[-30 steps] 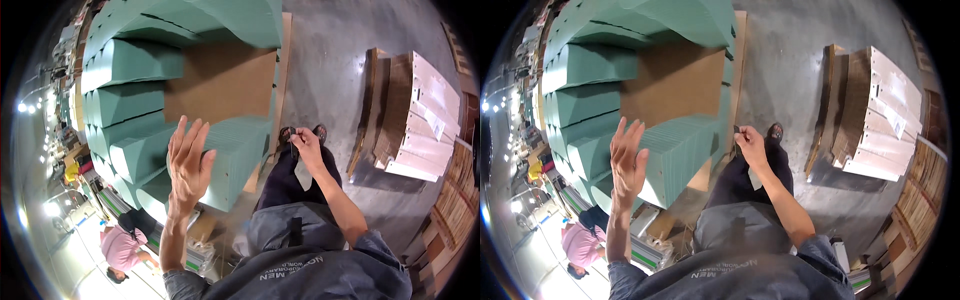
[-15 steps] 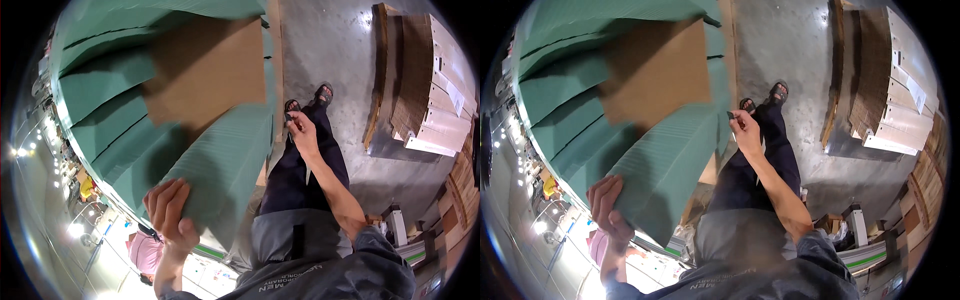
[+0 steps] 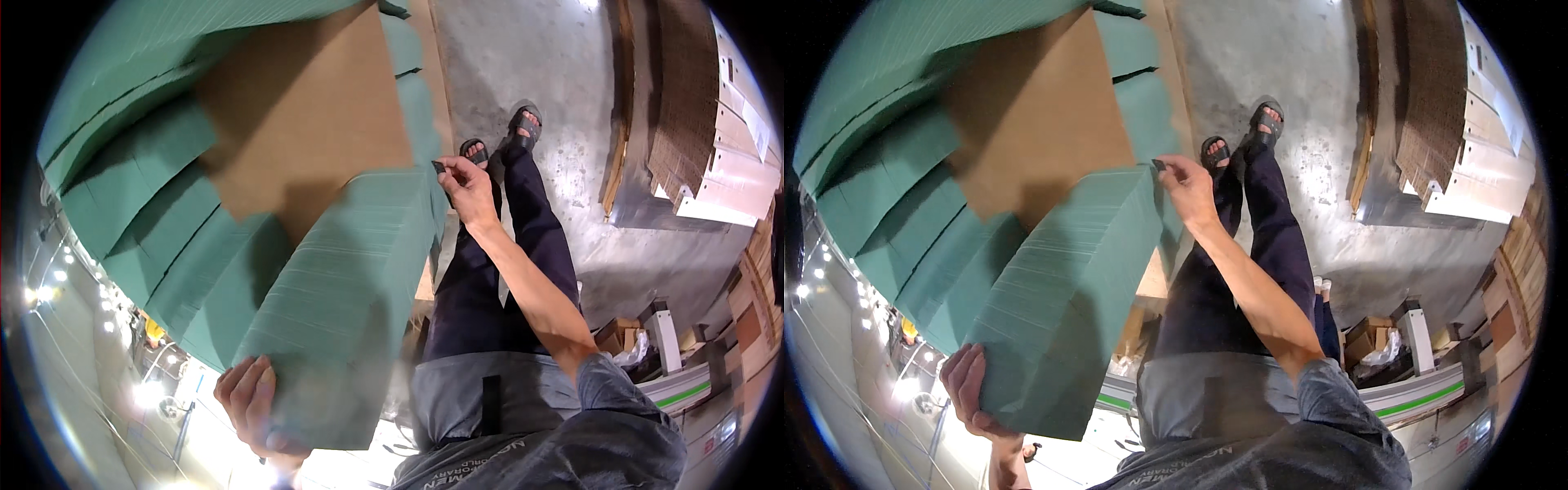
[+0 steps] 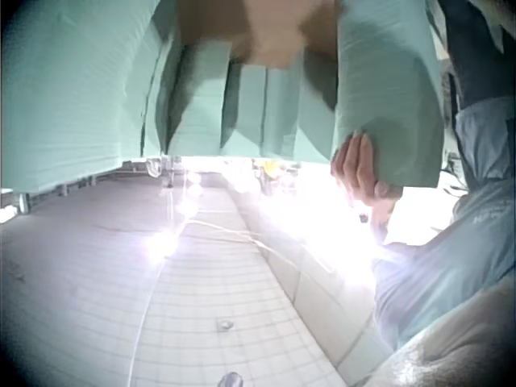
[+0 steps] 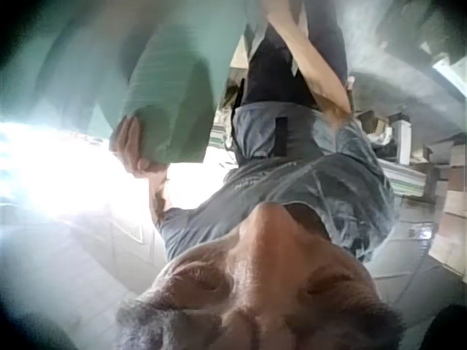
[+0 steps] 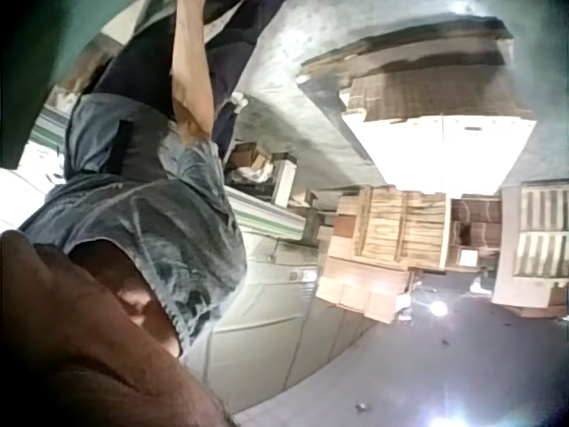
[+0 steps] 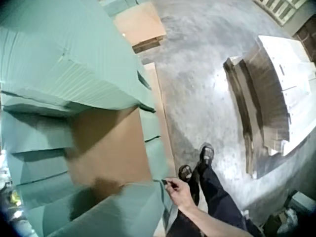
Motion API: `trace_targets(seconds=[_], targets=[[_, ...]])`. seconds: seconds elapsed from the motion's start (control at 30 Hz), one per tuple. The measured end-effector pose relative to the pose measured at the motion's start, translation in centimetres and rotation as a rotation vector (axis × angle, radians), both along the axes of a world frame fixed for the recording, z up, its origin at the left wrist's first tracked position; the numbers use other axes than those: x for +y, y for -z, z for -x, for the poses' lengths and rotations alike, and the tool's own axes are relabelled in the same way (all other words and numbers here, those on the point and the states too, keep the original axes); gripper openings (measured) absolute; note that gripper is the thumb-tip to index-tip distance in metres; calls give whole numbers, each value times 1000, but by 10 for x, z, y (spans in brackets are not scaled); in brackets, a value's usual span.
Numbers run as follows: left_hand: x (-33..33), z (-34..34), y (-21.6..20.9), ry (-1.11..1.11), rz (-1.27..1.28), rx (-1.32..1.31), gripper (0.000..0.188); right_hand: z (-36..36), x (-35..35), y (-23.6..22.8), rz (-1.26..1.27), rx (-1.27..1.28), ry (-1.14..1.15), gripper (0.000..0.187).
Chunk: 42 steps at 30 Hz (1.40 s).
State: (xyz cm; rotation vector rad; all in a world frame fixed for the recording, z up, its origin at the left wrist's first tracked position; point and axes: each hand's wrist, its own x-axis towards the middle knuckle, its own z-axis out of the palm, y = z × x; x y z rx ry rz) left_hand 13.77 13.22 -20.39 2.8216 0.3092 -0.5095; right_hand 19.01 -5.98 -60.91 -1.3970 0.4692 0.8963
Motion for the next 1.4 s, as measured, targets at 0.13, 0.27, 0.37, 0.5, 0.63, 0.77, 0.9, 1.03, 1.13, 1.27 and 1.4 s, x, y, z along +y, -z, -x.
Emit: trace_targets(seconds=[0.13, 0.27, 0.37, 0.5, 0.63, 0.77, 0.9, 1.03, 1.13, 1.27, 1.4], targets=[[-3, 5, 4, -56, 10, -63, 68, 2, 6, -5, -48, -5, 37, 24], [-4, 7, 3, -91, 14, -23, 66, 6, 6, -4, -39, -5, 51, 29], [-6, 5, -3, -109, 9, -7, 60, 9, 11, -8, -33, -13, 86, 30], [-8, 2, 0, -38, -12, -31, 57, 14, 13, -7, -9, 0, 134, 28], [-5, 5, -2, -71, 11, -24, 57, 13, 12, -18, 6, -42, 94, 28], [-4, 4, -6, -35, -24, -3, 54, 16, 4, -27, -39, -197, 2, 28], [-8, 1, 2, -19, 5, -40, 53, 18, 3, -7, 40, -76, 87, 29], [-8, 2, 3, -37, 13, -35, 49, 18, 8, -17, 76, -202, 42, 33], [-5, 4, -3, -74, 21, -35, 47, 10, 5, -53, 37, -317, -64, 33], [-7, 0, -4, -110, 35, -10, 53, -9, -4, -47, 36, -354, -195, 29], [-3, 4, 0, -67, -12, 13, 62, -26, -12, -2, 131, -414, -375, 28]])
